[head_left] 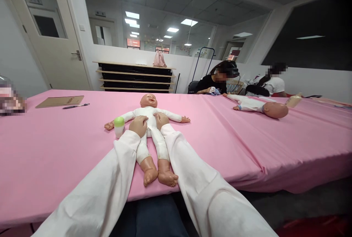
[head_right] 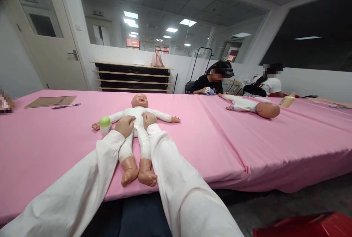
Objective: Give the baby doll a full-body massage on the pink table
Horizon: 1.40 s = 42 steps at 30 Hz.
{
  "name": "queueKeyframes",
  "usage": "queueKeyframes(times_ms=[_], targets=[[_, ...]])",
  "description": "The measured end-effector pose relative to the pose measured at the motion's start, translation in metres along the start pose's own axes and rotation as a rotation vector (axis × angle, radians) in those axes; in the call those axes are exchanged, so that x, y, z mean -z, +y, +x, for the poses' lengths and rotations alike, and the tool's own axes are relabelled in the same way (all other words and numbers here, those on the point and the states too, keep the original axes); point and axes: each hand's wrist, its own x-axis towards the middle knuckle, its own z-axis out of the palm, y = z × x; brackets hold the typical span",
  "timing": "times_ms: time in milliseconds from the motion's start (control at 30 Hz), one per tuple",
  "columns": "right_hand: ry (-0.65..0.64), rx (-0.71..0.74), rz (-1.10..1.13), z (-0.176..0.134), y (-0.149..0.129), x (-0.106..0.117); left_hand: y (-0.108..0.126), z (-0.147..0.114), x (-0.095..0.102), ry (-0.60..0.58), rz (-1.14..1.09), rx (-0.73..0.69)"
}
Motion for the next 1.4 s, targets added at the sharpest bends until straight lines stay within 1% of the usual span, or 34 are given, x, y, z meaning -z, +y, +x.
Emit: queueKeyframes(times_ms=[100,200,300,433,500,567,667,767,833,900,933,1000,1067,1133,1200,1267,1333,1400], targets=[[0.051,0.078,-0.004,-0.001,0.001,0.000,0.001,-0.001,0.002,0.033,0.040,-0.057],[0.061,0.169,0.048,-0.002,0.003,-0.001,0.001,-0.002,0.001,0.039,0.043,-0.134],[0.027,0.204,0.103,-0.001,0.006,-0.003,0.001,-0.002,-0.001,0.014,-0.006,-0.228],[-0.075,0.201,0.148,0.002,0.008,-0.005,-0.002,-0.001,-0.005,-0.010,-0.084,-0.299],[-0.110,0.178,0.142,0.003,0.008,-0.005,-0.004,-0.001,-0.008,-0.011,-0.103,-0.284],[-0.118,0.134,0.129,0.004,0.006,-0.005,-0.005,0.000,-0.010,-0.016,-0.100,-0.227],[-0.075,0.027,0.099,0.003,0.004,-0.004,-0.005,0.000,-0.011,-0.019,-0.058,-0.099],[-0.010,-0.052,0.043,0.001,0.003,-0.003,-0.005,0.000,-0.009,0.007,-0.006,-0.039],[0.027,-0.054,0.023,-0.001,0.003,-0.002,-0.004,-0.001,-0.007,0.032,0.031,-0.032],[0.045,-0.004,0.046,-0.003,0.002,-0.001,-0.002,-0.002,-0.004,0.043,0.054,-0.054],[0.042,0.031,0.069,-0.003,0.002,-0.001,-0.001,-0.002,-0.002,0.033,0.047,-0.092],[0.010,0.093,0.121,-0.003,0.002,-0.001,0.000,-0.003,-0.001,-0.029,-0.008,-0.212],[-0.054,0.135,0.160,-0.002,0.003,-0.001,0.001,-0.002,-0.001,-0.111,-0.092,-0.319],[-0.144,0.157,0.169,0.001,0.005,-0.002,0.000,0.000,-0.004,-0.173,-0.163,-0.358],[-0.224,0.149,0.150,0.003,0.006,-0.005,-0.002,0.002,-0.007,-0.209,-0.190,-0.341],[-0.256,0.108,0.128,0.005,0.008,-0.007,-0.004,0.004,-0.009,-0.233,-0.167,-0.285],[-0.238,0.059,0.123,0.005,0.008,-0.008,-0.004,0.005,-0.010,-0.233,-0.121,-0.200],[-0.171,0.003,0.129,0.004,0.007,-0.007,-0.003,0.004,-0.009,-0.206,-0.095,-0.120]])
